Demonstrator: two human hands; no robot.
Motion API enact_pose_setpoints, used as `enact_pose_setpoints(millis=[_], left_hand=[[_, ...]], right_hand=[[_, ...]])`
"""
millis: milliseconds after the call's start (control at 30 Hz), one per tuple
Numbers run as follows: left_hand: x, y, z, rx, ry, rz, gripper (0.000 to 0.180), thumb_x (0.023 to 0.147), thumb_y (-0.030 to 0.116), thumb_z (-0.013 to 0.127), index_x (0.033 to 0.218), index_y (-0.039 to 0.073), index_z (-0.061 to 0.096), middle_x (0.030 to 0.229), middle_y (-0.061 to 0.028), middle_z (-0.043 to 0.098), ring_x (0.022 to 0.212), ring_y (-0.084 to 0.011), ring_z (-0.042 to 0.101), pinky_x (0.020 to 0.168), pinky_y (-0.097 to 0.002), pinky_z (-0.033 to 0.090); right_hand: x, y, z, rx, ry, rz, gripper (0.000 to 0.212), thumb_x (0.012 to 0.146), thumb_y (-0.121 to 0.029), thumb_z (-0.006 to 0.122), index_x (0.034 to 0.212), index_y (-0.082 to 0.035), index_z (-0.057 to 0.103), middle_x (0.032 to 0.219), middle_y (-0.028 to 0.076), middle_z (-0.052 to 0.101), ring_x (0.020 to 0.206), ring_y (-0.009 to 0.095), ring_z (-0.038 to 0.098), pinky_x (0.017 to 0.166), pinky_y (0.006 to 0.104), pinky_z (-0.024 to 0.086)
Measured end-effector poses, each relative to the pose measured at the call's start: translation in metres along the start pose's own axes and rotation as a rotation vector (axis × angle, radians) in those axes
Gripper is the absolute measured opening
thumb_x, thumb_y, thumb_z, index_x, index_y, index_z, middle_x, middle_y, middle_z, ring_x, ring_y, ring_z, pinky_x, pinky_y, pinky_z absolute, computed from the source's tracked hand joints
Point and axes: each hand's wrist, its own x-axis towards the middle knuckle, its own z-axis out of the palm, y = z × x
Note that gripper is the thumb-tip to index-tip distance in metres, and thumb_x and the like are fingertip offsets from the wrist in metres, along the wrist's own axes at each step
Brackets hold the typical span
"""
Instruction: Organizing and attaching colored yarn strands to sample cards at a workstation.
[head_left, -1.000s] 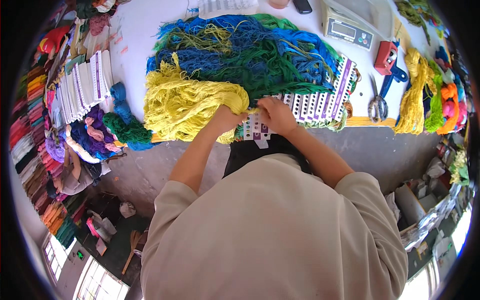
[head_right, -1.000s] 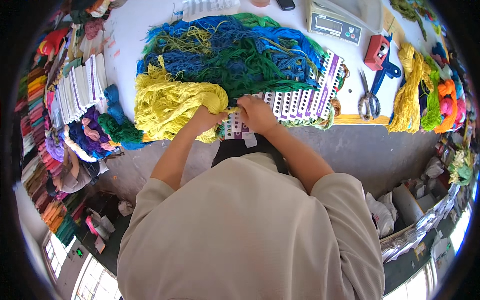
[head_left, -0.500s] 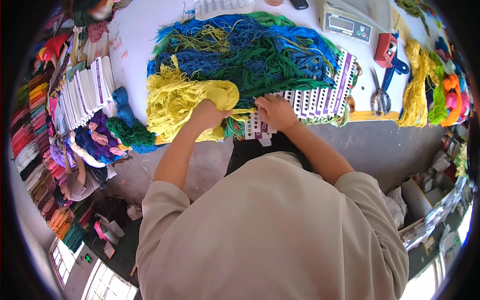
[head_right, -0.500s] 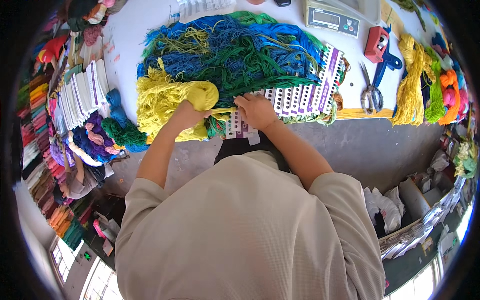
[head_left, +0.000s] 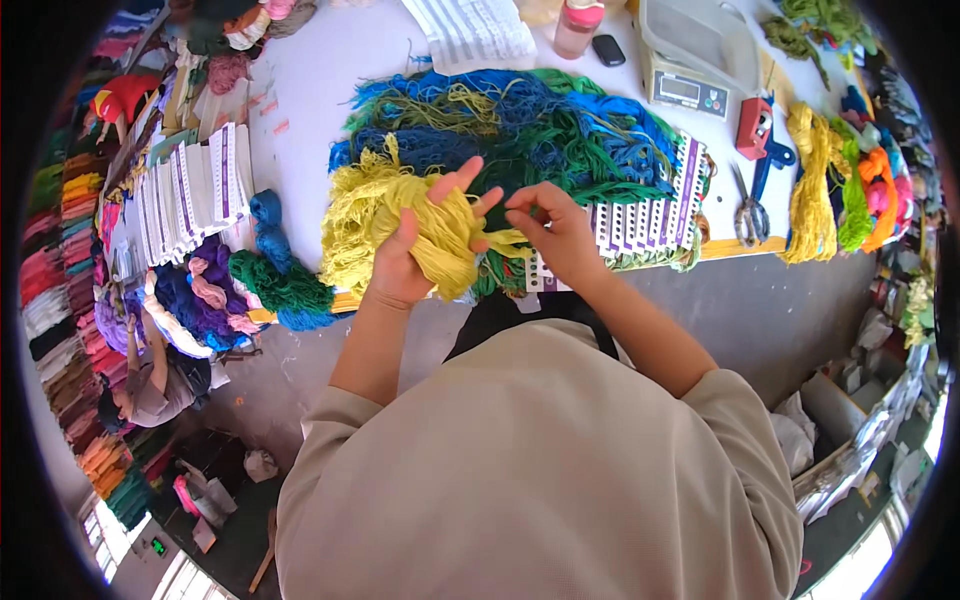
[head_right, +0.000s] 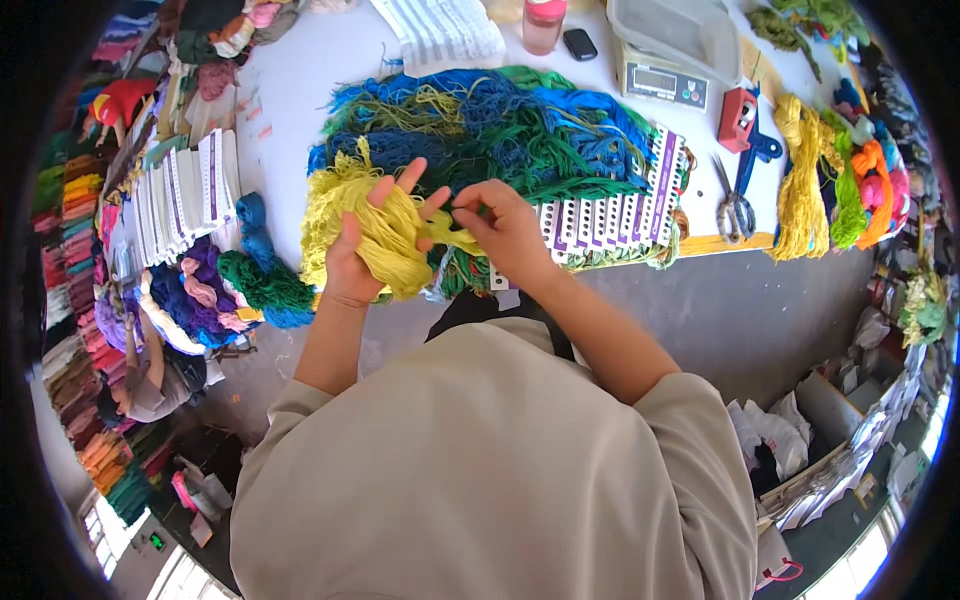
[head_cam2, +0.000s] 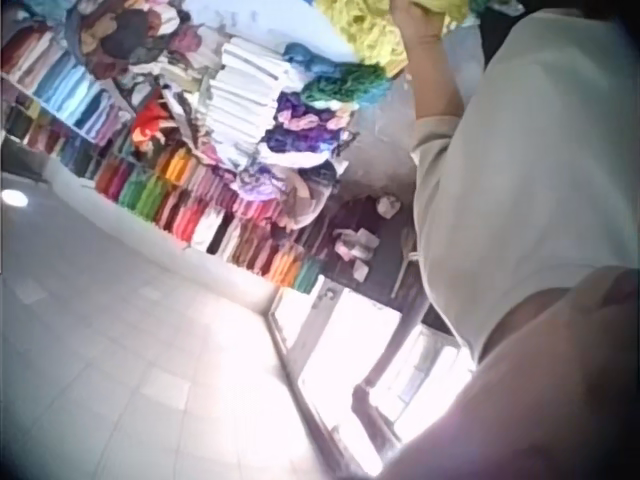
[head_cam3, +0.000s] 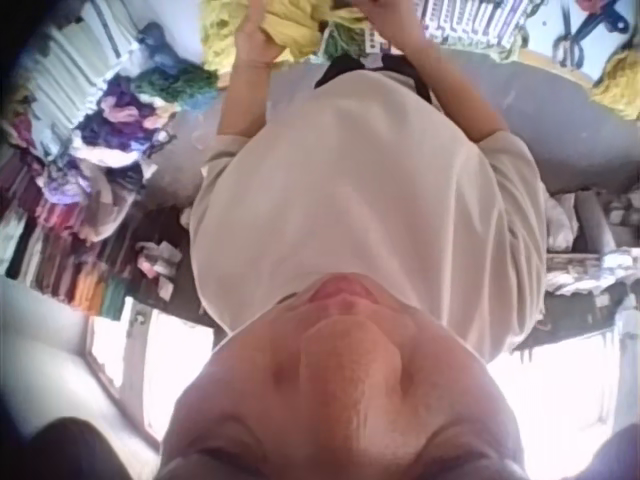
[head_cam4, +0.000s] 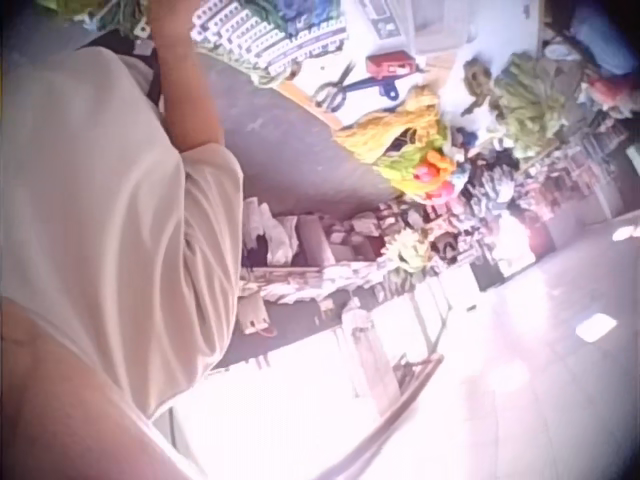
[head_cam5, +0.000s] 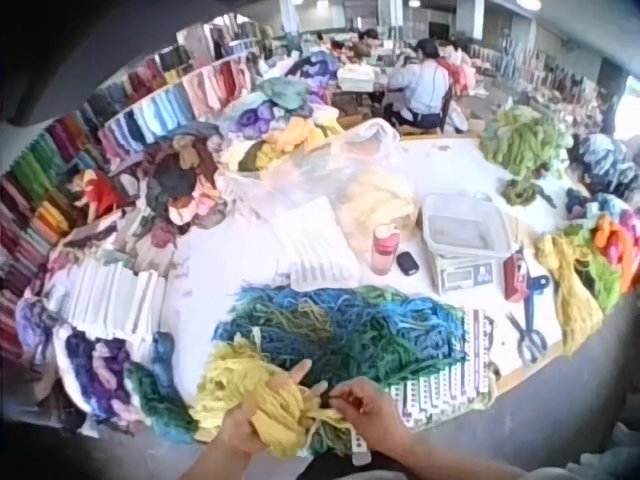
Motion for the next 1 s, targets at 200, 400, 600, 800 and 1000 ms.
enact_pose_setpoints(millis=[200,400,600,800,1000], left_hand=[[-0.022,0.016,-0.002,0.081,-0.113,-0.072,0.079,0.091,0.054,0.058,0.146,0.001,0.038,0.162,-0.0053,0.009,0.14,-0.0226,0.032,0.11,-0.0411,0.035],[-0.036,0.042,0.006,-0.004,-0.214,-0.199,0.09,0.087,0.056,0.062,0.154,0.01,0.022,0.161,-0.0027,0.013,0.137,-0.0251,0.037,0.104,-0.0544,0.042],[-0.037,0.051,0.01,0.001,-0.156,-0.069,0.09,0.089,0.057,0.058,0.154,0.011,0.016,0.158,-0.0127,0.021,0.136,-0.0308,0.039,0.094,-0.0521,0.052],[-0.066,0.073,-0.017,-0.271,-0.372,-0.236,0.088,0.089,0.056,0.059,0.154,0.012,0.018,0.155,-0.022,0.025,0.129,-0.0359,0.048,0.064,-0.0316,0.057],[-0.133,0.182,-0.092,-0.043,0.178,0.408,0.073,0.093,0.039,0.06,0.15,0.006,0.027,0.135,-0.0167,0.046,0.098,-0.0189,0.053,0.07,-0.0252,0.05]], right_hand=[[-0.001,-0.058,0.041,0.302,-0.161,0.212,0.02,0.085,-0.006,0.072,0.101,0.003,0.064,0.101,0.004,0.042,0.066,0.007,0.05,0.057,0.0238,0.057],[-0.007,-0.07,0.044,0.527,-0.147,0.245,0.014,0.095,-0.018,0.064,0.099,-0.005,0.059,0.081,-0.003,0.059,0.068,0.006,0.047,0.066,0.0207,0.042],[-0.016,-0.075,0.032,0.508,-0.272,0.442,0.018,0.099,-0.025,0.058,0.093,-0.008,0.059,0.084,-0.003,0.06,0.072,0.004,0.048,0.067,0.0199,0.041],[-0.015,-0.078,-0.028,0.206,0.304,-0.089,0.011,0.098,-0.018,0.06,0.09,-0.009,0.059,0.085,-0.005,0.054,0.081,0.005,0.048,0.071,0.0217,0.041],[-0.046,-0.037,-0.236,0.876,0.423,0.011,0.018,0.101,-0.024,0.047,0.092,-0.01,0.054,0.082,0.004,0.056,0.078,0.017,0.057,0.073,0.0332,0.048]])
